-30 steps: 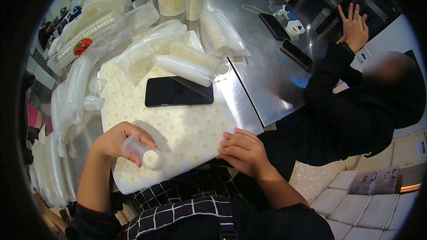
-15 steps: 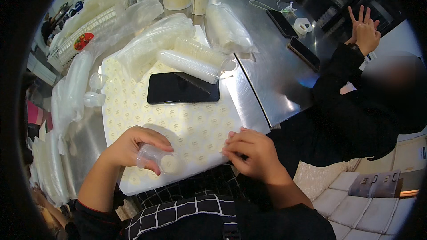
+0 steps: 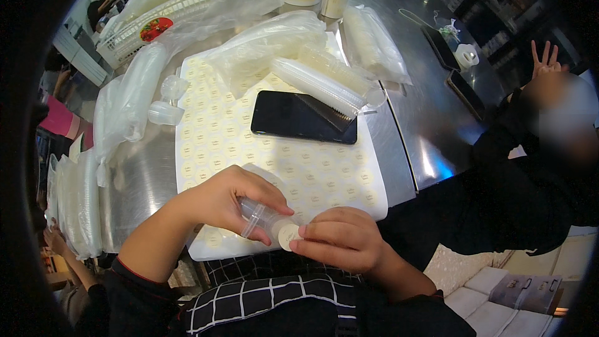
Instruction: The person repeatedly picks up small clear plastic containers and white circular inserts, then presses the inserts into the containers. The person handles the items one at a time and places the assembled units on the table.
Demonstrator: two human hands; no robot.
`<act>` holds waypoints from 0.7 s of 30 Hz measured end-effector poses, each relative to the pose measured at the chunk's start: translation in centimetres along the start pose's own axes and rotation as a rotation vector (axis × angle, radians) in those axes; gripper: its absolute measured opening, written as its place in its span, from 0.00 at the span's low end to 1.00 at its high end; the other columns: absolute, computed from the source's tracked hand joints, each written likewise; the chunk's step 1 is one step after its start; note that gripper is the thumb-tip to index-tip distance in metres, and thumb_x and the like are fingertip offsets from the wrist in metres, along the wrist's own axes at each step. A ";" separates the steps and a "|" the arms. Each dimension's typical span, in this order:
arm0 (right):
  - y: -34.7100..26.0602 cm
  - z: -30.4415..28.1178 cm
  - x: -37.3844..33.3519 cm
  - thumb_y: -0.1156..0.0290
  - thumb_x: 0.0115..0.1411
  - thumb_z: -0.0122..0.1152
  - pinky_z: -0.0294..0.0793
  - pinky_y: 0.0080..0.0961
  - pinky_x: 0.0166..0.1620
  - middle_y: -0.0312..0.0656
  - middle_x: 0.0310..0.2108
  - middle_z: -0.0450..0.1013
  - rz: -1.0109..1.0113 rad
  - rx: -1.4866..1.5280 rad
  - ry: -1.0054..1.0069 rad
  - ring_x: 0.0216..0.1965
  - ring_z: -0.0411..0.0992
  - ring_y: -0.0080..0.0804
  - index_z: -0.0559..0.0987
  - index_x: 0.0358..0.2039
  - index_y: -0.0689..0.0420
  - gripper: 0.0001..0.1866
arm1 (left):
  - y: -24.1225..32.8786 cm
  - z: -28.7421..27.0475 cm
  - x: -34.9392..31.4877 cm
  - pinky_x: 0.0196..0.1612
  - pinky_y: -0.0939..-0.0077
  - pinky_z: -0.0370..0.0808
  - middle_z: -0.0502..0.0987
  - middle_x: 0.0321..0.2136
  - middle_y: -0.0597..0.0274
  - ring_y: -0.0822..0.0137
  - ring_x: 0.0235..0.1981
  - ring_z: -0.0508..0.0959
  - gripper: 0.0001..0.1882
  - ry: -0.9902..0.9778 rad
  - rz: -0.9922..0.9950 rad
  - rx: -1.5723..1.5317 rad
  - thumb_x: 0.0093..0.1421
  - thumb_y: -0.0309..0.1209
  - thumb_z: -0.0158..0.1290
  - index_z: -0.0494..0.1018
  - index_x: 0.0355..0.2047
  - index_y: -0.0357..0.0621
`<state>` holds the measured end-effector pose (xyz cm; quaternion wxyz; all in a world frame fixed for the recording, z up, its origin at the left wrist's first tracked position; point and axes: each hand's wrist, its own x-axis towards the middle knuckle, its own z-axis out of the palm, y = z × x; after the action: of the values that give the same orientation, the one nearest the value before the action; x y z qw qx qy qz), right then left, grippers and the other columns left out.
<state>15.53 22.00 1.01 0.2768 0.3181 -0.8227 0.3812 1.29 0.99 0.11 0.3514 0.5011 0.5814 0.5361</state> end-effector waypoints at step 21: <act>-0.8 -1.6 3.1 0.61 0.46 0.71 0.69 0.37 0.55 0.41 0.59 0.66 0.325 -0.286 -0.491 0.57 0.64 0.43 0.84 0.43 0.37 0.20 | 0.1 -0.7 0.1 0.47 0.73 0.76 0.83 0.39 0.58 0.67 0.41 0.81 0.24 -0.015 -0.204 -0.131 0.42 0.23 0.70 0.81 0.43 0.41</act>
<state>14.47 21.88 4.39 0.0477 0.2230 -0.9501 0.2129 0.62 0.85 0.33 0.4407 0.4193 0.5903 0.5305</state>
